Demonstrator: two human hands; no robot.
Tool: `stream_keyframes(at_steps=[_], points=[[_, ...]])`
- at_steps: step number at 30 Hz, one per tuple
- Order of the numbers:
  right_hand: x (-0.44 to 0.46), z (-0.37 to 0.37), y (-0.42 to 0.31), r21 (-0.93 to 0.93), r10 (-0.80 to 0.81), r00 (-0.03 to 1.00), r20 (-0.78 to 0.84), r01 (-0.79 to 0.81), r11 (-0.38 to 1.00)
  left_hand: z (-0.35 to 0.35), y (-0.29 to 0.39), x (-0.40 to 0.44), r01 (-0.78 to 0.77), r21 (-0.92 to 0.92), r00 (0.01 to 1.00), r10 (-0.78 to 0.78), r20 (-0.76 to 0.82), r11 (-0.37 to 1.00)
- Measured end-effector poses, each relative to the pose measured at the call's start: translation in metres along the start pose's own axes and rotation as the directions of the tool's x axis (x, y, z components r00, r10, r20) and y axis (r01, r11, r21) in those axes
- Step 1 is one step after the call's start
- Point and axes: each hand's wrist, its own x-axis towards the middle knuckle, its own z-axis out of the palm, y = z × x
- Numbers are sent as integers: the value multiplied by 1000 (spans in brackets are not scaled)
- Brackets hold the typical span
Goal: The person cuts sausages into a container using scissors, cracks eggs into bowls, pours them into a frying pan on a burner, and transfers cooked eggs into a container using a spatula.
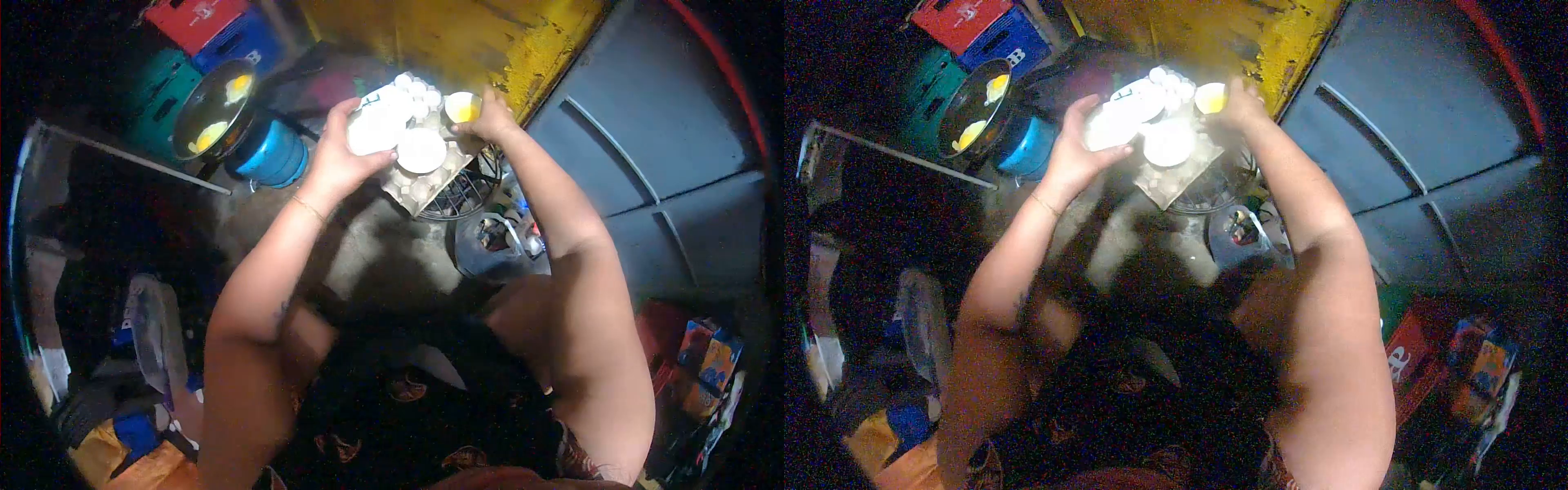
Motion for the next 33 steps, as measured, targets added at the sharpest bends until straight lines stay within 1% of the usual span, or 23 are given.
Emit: stream_keyframes(at_steps=[2, 3, 5, 8, 11, 14, 15, 17, 20, 21, 24, 25, 28, 29, 31, 33], points=[[-2, 4, -5, 12, 51, 999, 6, -51, 999, 6, 2, 10, -23, 24, 1000, 23, 4, 999], [-2, 6, -6, 32, 46, 999, 2, -46, 998, 12, -2, 18, -36, 17, 999, 36, -24, 999], [-2, 7, -6, 67, 37, 999, -9, -36, 997, 23, -6, 36, -52, 40, 998, 53, -18, 998], [12, 21, 8, 210, -19, 1000, 11, 16, 978, 38, -2, 59, -56, 95, 998, 56, 0, 994], [14, 28, 9, 193, -14, 999, -34, 20, 981, 53, -2, 76, -43, 107, 999, 41, 18, 993], [7, 21, 7, 263, -51, 997, -58, 64, 963, 66, -6, 90, -63, 130, 998, 61, 14, 989], [8, 21, 9, 277, -70, 993, -98, 95, 956, 69, -7, 94, -75, 144, 997, 74, 9, 987], [11, 19, 16, 298, -109, 978, -177, 158, 941, 76, -9, 102, -52, 151, 999, 53, -5, 987], [8, -2, 25, 302, -151, 975, -164, 195, 933, 92, -21, 116, -36, 166, 999, 37, -3, 985], [-3, -16, 21, 277, -141, 972, -189, 191, 942, 99, -26, 121, -34, 173, 999, 34, 3, 984], [-8, -38, 34, 258, -168, 970, -174, 210, 943, 122, -26, 132, -24, 175, 996, 8, 89, 984], [-9, -42, 38, 231, -138, 974, -178, 178, 956, 130, -27, 135, -26, 167, 993, 6, 119, 986], [-10, -47, 51, 216, -119, 969, -214, 166, 962, 157, -29, 140, -33, 156, 977, -1, 213, 987], [-12, -47, 54, 189, -129, 957, -259, 182, 965, 166, -30, 140, -34, 158, 969, -6, 248, 987], [-13, -47, 60, 220, -139, 960, -241, 194, 956, 178, -24, 139, -28, 186, 950, -32, 310, 982], [-14, -48, 65, 233, -153, 962, -225, 206, 951, 188, -20, 136, -31, 198, 944, -36, 328, 980]])
